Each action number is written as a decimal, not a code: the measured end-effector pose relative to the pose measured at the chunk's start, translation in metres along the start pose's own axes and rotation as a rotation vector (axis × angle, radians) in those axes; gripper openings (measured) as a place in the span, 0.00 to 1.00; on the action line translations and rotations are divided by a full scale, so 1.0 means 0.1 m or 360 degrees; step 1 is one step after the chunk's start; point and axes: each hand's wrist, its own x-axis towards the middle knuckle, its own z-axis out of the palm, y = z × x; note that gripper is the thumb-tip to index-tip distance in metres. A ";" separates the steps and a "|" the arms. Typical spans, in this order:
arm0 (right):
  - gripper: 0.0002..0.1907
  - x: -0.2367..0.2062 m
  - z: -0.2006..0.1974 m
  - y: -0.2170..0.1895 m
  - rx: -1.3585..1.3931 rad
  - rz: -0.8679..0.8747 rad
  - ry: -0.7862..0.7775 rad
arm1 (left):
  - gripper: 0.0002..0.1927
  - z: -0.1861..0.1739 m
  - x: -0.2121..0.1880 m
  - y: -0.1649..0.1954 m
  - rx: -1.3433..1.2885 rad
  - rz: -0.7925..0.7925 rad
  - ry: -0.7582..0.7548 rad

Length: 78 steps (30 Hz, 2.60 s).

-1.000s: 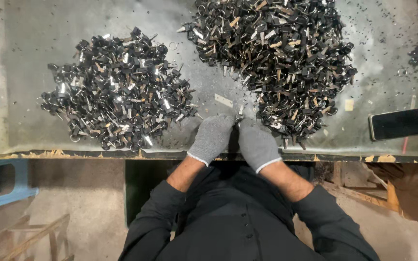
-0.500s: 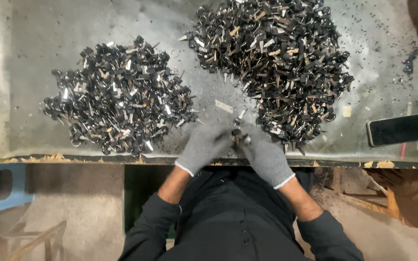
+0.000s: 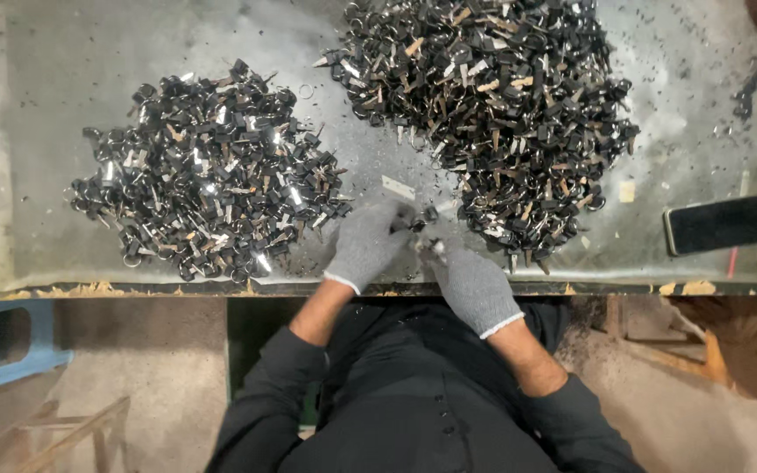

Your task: The person sits at a workbench with two large piles of small black metal lock parts. They pick individual parts from the center of the table, handle and turn them in their gloved hands, and place them one at a time onto the left pile, repeating this sorting motion throughout the episode.

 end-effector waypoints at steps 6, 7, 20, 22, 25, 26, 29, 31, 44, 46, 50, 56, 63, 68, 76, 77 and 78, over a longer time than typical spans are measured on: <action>0.16 0.28 0.06 -0.02 0.0063 -0.0186 0.0039 | 0.10 0.18 -0.12 -0.03 -0.0033 0.0217 0.0277; 0.16 0.30 0.05 -0.02 0.0069 -0.0164 0.0011 | 0.09 0.19 -0.12 -0.04 0.0024 0.0280 0.0321; 0.18 0.34 -0.03 -0.08 -0.0107 -0.0088 -0.0116 | 0.13 0.21 -0.10 -0.14 -0.0017 0.0343 0.0232; 0.18 0.38 -0.10 -0.03 0.0046 -0.0167 -0.0149 | 0.15 0.19 -0.09 -0.15 -0.0069 0.0372 0.0219; 0.19 0.36 -0.10 -0.03 0.0003 -0.0085 -0.0213 | 0.14 0.22 -0.11 -0.16 -0.0068 0.0425 0.0273; 0.16 0.34 -0.06 -0.07 -0.0131 -0.0036 -0.0132 | 0.14 0.24 -0.13 -0.17 -0.0065 0.0461 0.0309; 0.09 0.31 0.10 -0.19 -0.0590 0.0051 -0.0065 | 0.14 0.30 -0.14 -0.18 -0.0026 0.0456 0.0308; 0.07 0.33 0.14 -0.22 -0.0658 -0.0011 -0.0004 | 0.13 0.32 -0.14 -0.18 0.0030 0.0304 0.0138; 0.08 0.30 -0.07 -0.12 -0.0499 -0.0135 -0.0013 | 0.12 0.20 0.06 -0.12 0.0145 0.0232 -0.0096; 0.08 0.34 -0.01 -0.11 -0.0538 -0.0098 -0.0008 | 0.10 0.21 0.11 -0.14 0.0236 0.0323 -0.0096; 0.19 0.36 0.07 -0.08 -0.0369 0.0012 -0.0190 | 0.09 0.26 0.05 -0.12 0.0221 0.0234 -0.0016; 0.30 0.52 -0.14 0.12 0.0246 0.0004 -0.0671 | 0.10 0.22 0.00 -0.04 0.0118 0.0127 -0.0014; 0.11 0.32 -0.15 -0.05 -0.0242 -0.0182 -0.0325 | 0.10 0.31 -0.16 -0.09 -0.0045 0.0368 0.0346; 0.10 0.29 0.00 -0.14 -0.0372 0.0105 -0.0222 | 0.11 0.43 -0.21 -0.09 0.0047 0.0494 0.0489; 0.17 0.41 -0.05 -0.02 0.0011 -0.0020 -0.0133 | 0.08 0.38 -0.16 -0.11 0.0017 0.0459 0.0443; 0.16 0.43 -0.06 -0.02 0.0060 0.0030 -0.0224 | 0.08 0.38 -0.16 -0.11 0.0034 0.0422 0.0369; 0.16 0.44 -0.06 -0.03 0.0103 0.0055 -0.0302 | 0.07 0.37 -0.16 -0.11 0.0062 0.0386 0.0321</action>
